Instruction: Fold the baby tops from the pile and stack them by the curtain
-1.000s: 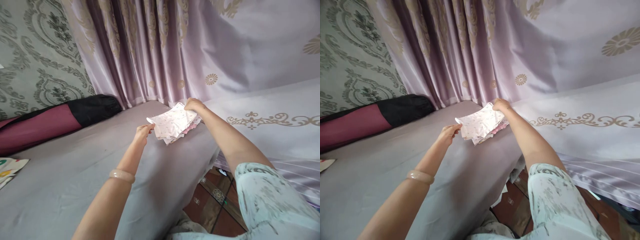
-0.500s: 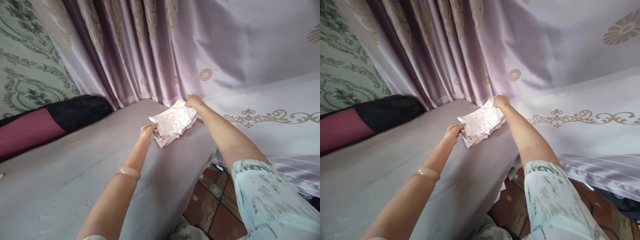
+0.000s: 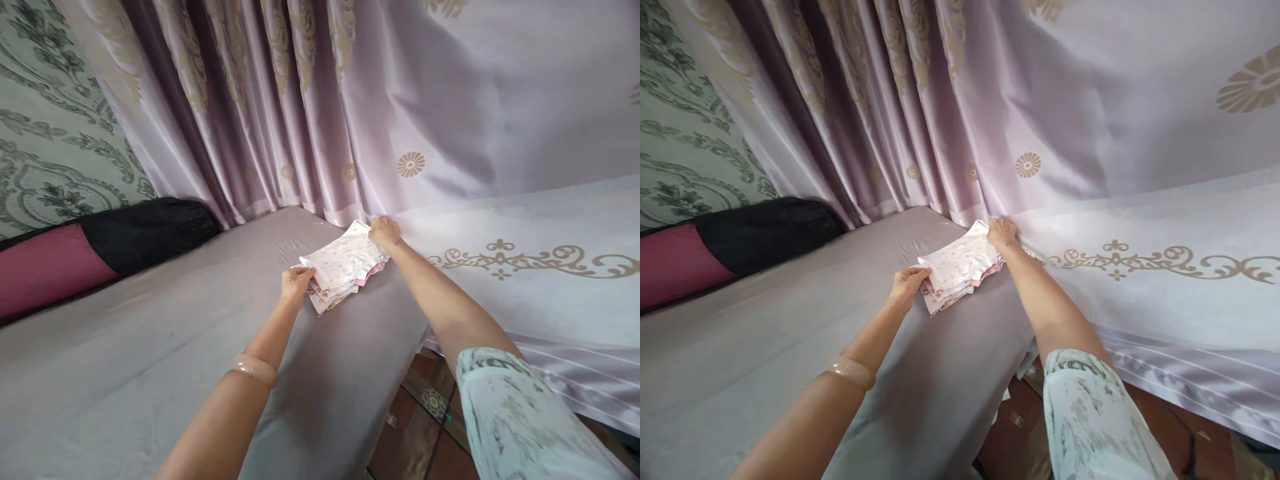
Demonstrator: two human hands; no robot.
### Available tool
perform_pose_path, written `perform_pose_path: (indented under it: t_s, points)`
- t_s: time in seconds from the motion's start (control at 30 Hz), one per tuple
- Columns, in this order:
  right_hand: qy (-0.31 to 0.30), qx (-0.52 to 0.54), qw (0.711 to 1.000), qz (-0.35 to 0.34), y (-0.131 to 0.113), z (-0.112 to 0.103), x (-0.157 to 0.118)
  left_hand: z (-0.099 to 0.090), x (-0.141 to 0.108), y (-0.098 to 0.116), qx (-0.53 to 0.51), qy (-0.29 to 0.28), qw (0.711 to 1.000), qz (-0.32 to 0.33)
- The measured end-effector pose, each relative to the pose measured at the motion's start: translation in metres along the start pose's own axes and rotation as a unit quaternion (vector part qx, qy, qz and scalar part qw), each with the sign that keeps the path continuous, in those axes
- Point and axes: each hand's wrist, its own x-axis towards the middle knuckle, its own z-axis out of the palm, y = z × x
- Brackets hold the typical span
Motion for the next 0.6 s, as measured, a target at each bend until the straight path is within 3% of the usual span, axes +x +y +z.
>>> perform_pose_path:
  t_s: [0.2, 0.4, 0.5, 0.6]
  points:
    - [0.043, 0.018, 0.999, 0.011, 0.003, 0.022, -0.011, 0.003, -0.001, -0.013, -0.003, 0.010, 1.000, 0.002]
    - [0.045, 0.021, 0.999, 0.023, -0.012, 0.026, -0.020, 0.004, 0.004, -0.027, 0.017, 0.020, 0.999, 0.021]
    - [0.044, 0.034, 0.998, -0.030, -0.023, 0.026, -0.023, 0.005, 0.002, -0.028, 0.022, 0.023, 0.999, 0.020]
    - [-0.012, 0.058, 0.996, -0.070, -0.031, 0.030, -0.023, 0.004, -0.001, -0.025, 0.015, 0.019, 1.000, 0.018]
